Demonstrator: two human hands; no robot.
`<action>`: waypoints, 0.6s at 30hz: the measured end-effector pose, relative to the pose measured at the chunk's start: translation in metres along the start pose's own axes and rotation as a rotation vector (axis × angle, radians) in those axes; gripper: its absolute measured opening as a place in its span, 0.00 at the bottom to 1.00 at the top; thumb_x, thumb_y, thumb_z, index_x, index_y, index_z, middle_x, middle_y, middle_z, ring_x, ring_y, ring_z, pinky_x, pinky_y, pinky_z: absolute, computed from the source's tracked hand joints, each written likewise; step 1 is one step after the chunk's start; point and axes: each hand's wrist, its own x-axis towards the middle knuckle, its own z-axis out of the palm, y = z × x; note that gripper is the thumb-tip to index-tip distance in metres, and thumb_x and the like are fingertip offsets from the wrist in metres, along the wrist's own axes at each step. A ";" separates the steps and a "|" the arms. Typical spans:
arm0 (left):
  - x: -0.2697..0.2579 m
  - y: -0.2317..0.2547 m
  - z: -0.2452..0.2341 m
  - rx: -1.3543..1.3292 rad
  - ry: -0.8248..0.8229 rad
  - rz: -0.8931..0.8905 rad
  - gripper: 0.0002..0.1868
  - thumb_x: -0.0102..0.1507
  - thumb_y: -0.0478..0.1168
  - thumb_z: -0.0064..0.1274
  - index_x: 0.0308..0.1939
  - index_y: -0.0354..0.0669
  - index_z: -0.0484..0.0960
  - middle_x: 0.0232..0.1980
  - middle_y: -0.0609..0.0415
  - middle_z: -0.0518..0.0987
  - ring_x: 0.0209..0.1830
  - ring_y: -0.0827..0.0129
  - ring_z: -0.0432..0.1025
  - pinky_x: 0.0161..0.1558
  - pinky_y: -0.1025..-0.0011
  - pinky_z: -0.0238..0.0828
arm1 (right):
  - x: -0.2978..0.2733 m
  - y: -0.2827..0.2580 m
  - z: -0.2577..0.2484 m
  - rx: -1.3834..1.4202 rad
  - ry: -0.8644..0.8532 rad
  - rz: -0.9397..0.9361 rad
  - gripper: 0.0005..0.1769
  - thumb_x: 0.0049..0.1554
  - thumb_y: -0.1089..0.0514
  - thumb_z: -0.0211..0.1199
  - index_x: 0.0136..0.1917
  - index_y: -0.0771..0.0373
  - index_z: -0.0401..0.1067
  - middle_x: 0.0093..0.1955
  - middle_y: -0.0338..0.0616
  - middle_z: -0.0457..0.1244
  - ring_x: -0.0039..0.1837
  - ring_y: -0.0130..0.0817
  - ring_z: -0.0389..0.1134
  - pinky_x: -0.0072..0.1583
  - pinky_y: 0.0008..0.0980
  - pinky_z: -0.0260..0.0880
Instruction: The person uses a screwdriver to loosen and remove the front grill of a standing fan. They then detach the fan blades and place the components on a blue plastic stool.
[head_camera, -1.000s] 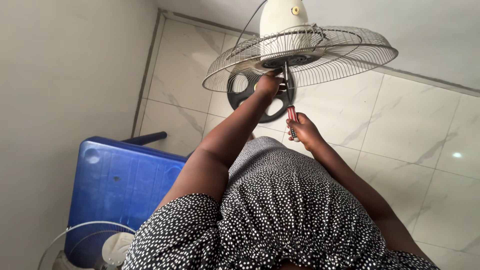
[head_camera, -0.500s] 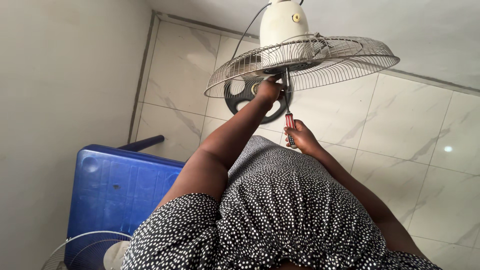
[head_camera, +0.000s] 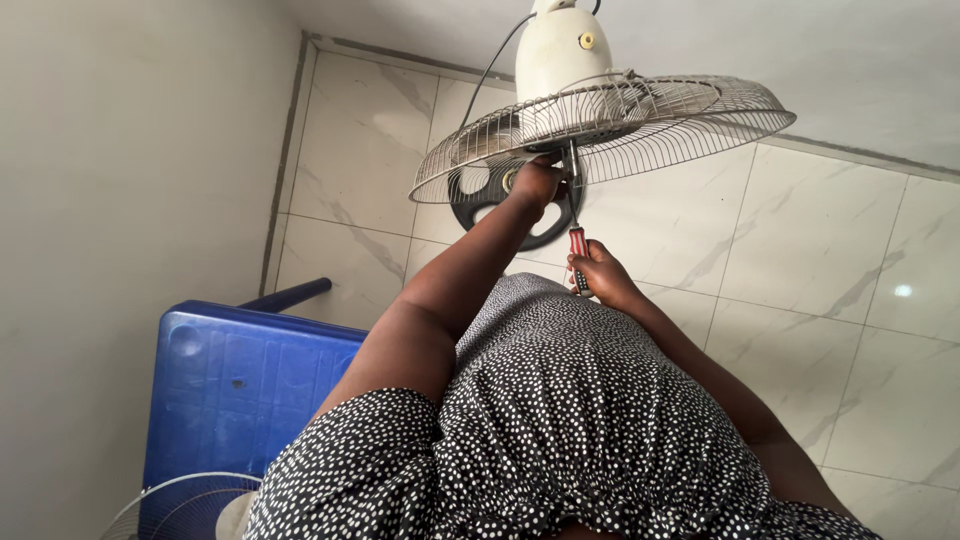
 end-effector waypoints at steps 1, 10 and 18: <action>0.000 0.001 0.000 -0.007 -0.008 0.000 0.22 0.65 0.28 0.50 0.64 0.38 0.78 0.40 0.49 0.83 0.27 0.66 0.76 0.31 0.70 0.75 | 0.002 0.002 -0.001 0.004 0.001 0.007 0.13 0.65 0.53 0.55 0.54 0.64 0.62 0.43 0.40 0.62 0.41 0.26 0.66 0.43 0.33 0.74; -0.004 -0.005 0.002 -0.006 -0.003 0.007 0.22 0.67 0.30 0.50 0.66 0.40 0.76 0.40 0.49 0.84 0.28 0.67 0.76 0.33 0.70 0.77 | 0.002 0.009 -0.004 0.013 0.004 0.005 0.13 0.64 0.53 0.55 0.54 0.64 0.62 0.43 0.41 0.63 0.42 0.27 0.66 0.43 0.33 0.73; 0.007 -0.005 0.001 0.035 0.005 0.021 0.21 0.66 0.29 0.48 0.64 0.41 0.78 0.40 0.49 0.84 0.27 0.67 0.75 0.31 0.70 0.75 | 0.005 0.007 -0.001 -0.032 0.040 0.050 0.14 0.65 0.50 0.54 0.54 0.63 0.62 0.43 0.40 0.62 0.41 0.26 0.65 0.42 0.33 0.74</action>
